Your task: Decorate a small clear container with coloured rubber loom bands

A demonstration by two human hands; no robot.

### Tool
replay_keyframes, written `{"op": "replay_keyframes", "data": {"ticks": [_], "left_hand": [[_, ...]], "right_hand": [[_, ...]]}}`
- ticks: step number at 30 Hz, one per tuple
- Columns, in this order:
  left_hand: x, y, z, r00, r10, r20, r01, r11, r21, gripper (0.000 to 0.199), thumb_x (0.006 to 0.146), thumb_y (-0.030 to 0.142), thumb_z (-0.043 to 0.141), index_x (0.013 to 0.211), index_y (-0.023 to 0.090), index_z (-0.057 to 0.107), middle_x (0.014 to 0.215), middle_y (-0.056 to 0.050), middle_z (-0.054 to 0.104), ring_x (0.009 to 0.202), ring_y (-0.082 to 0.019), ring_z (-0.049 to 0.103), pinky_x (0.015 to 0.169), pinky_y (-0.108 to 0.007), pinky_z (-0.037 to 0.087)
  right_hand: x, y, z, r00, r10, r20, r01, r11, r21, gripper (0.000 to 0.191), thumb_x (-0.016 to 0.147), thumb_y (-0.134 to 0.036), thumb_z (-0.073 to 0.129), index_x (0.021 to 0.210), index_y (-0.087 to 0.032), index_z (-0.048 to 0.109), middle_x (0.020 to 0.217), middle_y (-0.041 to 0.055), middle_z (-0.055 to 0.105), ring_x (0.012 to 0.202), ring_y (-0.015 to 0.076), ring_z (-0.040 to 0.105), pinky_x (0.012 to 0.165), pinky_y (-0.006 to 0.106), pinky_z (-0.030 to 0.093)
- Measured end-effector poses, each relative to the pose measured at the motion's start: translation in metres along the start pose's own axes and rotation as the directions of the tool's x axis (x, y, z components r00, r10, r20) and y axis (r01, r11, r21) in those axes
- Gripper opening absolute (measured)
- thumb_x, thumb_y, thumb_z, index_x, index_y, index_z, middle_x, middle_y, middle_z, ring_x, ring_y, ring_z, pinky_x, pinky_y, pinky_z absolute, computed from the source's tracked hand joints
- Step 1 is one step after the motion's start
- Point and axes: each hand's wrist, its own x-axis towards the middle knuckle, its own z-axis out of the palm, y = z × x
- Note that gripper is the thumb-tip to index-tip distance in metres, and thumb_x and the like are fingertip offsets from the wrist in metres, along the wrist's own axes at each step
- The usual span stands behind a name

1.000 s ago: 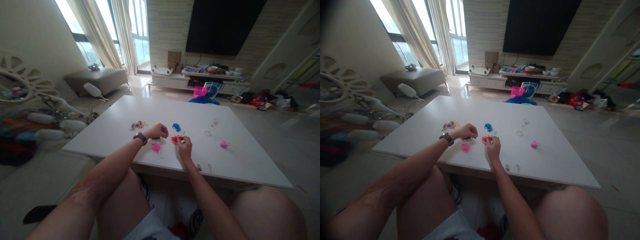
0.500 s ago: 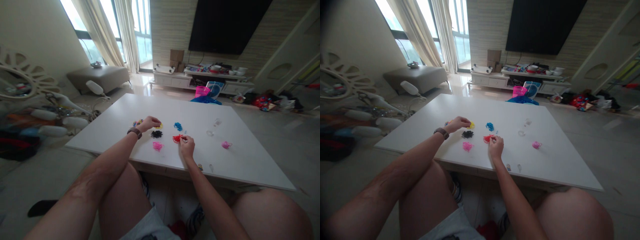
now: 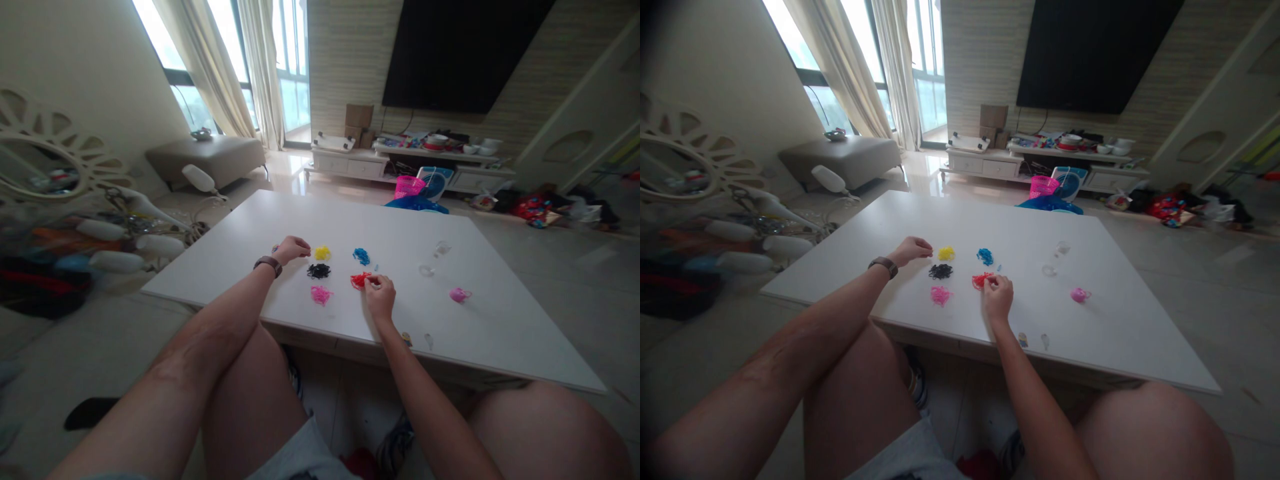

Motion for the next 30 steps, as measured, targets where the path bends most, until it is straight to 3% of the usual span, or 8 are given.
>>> {"op": "replay_keyframes", "data": {"ticks": [4,9,14,17,22,26,30], "left_hand": [[0.003,0.000,0.005,0.999,0.008,-0.044,-0.006,0.999,0.046,0.022,0.057,0.015,0.084,0.075,0.013,0.072,0.073,-0.006,0.073,0.072,-0.015,0.067,0.073,-0.026,0.055],[0.003,0.003,0.012,0.999,0.054,0.000,-0.054,0.996,0.066,0.029,0.062,0.020,0.081,0.089,0.014,0.073,0.093,-0.008,0.075,0.082,-0.017,0.068,0.072,-0.024,0.053],[-0.001,0.005,0.013,0.991,0.056,0.123,-0.047,0.996,-0.072,0.052,0.063,0.019,0.081,0.112,0.015,0.067,0.121,-0.014,0.069,0.094,-0.017,0.068,0.080,-0.026,0.055],[-0.001,0.007,0.008,0.991,0.041,0.131,-0.022,0.990,-0.141,0.058,0.063,0.016,0.081,0.119,0.016,0.064,0.128,-0.016,0.065,0.100,-0.018,0.068,0.086,-0.027,0.055],[0.006,0.004,-0.017,0.998,0.061,-0.033,-0.064,0.993,-0.097,0.045,0.063,0.016,0.079,0.107,0.014,0.066,0.117,-0.015,0.069,0.091,-0.017,0.069,0.078,-0.026,0.055],[0.009,-0.004,-0.042,0.973,0.076,-0.216,-0.052,0.992,0.116,0.034,0.062,0.016,0.073,0.097,0.013,0.071,0.097,-0.010,0.073,0.075,-0.015,0.067,0.066,-0.024,0.052],[0.005,-0.015,-0.053,0.992,0.016,-0.122,0.036,0.909,0.416,0.029,0.062,0.019,0.071,0.090,0.013,0.077,0.076,-0.007,0.071,0.069,-0.017,0.063,0.062,-0.024,0.047]], "right_hand": [[0.000,0.001,0.000,1.000,-0.010,-0.011,0.010,1.000,0.007,0.012,0.084,-0.027,0.059,0.078,-0.020,0.067,0.082,0.0052,0.066,0.082,0.0225,0.057,0.078,0.035,0.043],[-0.001,0.001,0.001,1.000,-0.011,-0.023,0.011,1.000,0.019,0.011,0.083,-0.027,0.060,0.078,-0.020,0.066,0.081,0.0043,0.066,0.082,0.0219,0.057,0.076,0.033,0.044],[-0.001,0.000,0.000,1.000,-0.004,-0.014,0.005,1.000,0.021,0.009,0.082,-0.024,0.059,0.077,-0.020,0.065,0.081,0.0041,0.066,0.082,0.0218,0.057,0.076,0.033,0.044],[-0.001,0.000,0.000,1.000,0.002,-0.012,-0.002,1.000,0.029,0.008,0.082,-0.024,0.059,0.076,-0.020,0.065,0.081,0.0042,0.066,0.083,0.0220,0.057,0.077,0.033,0.044],[0.000,-0.001,-0.001,1.000,-0.002,-0.006,0.002,1.000,0.031,0.008,0.082,-0.024,0.059,0.076,-0.021,0.064,0.081,0.0040,0.065,0.083,0.0222,0.057,0.077,0.033,0.044],[0.000,-0.002,-0.002,1.000,-0.006,-0.008,0.006,1.000,0.020,0.009,0.082,-0.024,0.059,0.075,-0.021,0.063,0.080,0.0039,0.065,0.082,0.0220,0.056,0.076,0.033,0.043],[-0.001,-0.002,-0.002,1.000,-0.001,-0.010,0.001,1.000,0.021,0.009,0.081,-0.023,0.058,0.074,-0.020,0.063,0.080,0.0038,0.065,0.082,0.0218,0.056,0.076,0.033,0.043]]}}
